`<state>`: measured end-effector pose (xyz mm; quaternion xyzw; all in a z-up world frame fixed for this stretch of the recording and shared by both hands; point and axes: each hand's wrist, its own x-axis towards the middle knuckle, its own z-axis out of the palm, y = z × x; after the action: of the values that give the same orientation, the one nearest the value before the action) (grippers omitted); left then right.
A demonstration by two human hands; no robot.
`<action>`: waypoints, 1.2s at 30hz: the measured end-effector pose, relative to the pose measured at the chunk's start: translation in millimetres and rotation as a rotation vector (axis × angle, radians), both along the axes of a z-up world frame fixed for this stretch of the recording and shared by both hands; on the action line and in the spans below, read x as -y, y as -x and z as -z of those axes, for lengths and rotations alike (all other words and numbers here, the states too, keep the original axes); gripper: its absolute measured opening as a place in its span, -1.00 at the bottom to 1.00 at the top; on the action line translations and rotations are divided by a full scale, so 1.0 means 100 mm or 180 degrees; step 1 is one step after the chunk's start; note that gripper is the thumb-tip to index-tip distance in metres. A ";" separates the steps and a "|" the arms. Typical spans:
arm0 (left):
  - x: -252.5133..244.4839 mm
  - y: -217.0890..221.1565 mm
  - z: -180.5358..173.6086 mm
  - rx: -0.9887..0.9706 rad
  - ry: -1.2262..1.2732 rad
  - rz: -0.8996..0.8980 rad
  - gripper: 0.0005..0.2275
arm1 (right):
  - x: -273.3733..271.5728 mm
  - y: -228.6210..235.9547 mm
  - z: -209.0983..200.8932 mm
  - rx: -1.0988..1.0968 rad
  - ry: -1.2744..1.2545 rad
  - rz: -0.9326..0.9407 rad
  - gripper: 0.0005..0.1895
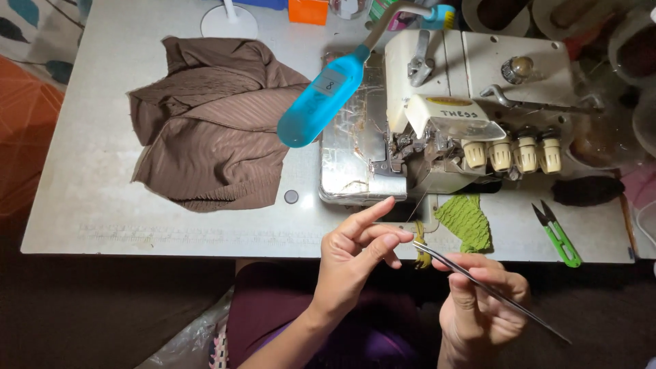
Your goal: Threading an industrial overlock sewing machine using tweezers to guide the thread through tensioners and guides.
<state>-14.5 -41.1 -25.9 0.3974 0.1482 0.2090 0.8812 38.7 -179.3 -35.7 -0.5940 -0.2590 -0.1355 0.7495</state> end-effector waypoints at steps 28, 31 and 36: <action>0.12 0.02 -0.08 -0.0166 -0.0141 -0.0155 -0.83 | -0.07 0.12 -0.08 0.0594 0.0508 0.0244 -0.80; 0.12 0.02 -0.08 -0.0158 -0.0124 -0.0141 -0.82 | -0.08 0.12 -0.08 0.0578 0.0502 0.0288 -0.81; 0.14 0.02 -0.06 -0.0082 -0.0186 -0.0147 -0.82 | -0.09 0.10 -0.05 0.0550 0.0488 0.0311 -0.80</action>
<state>-16.0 -55.1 -20.4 0.4220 0.1624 0.2284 0.8622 28.3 -170.8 -30.6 -0.6476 -0.3030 -0.2023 0.6692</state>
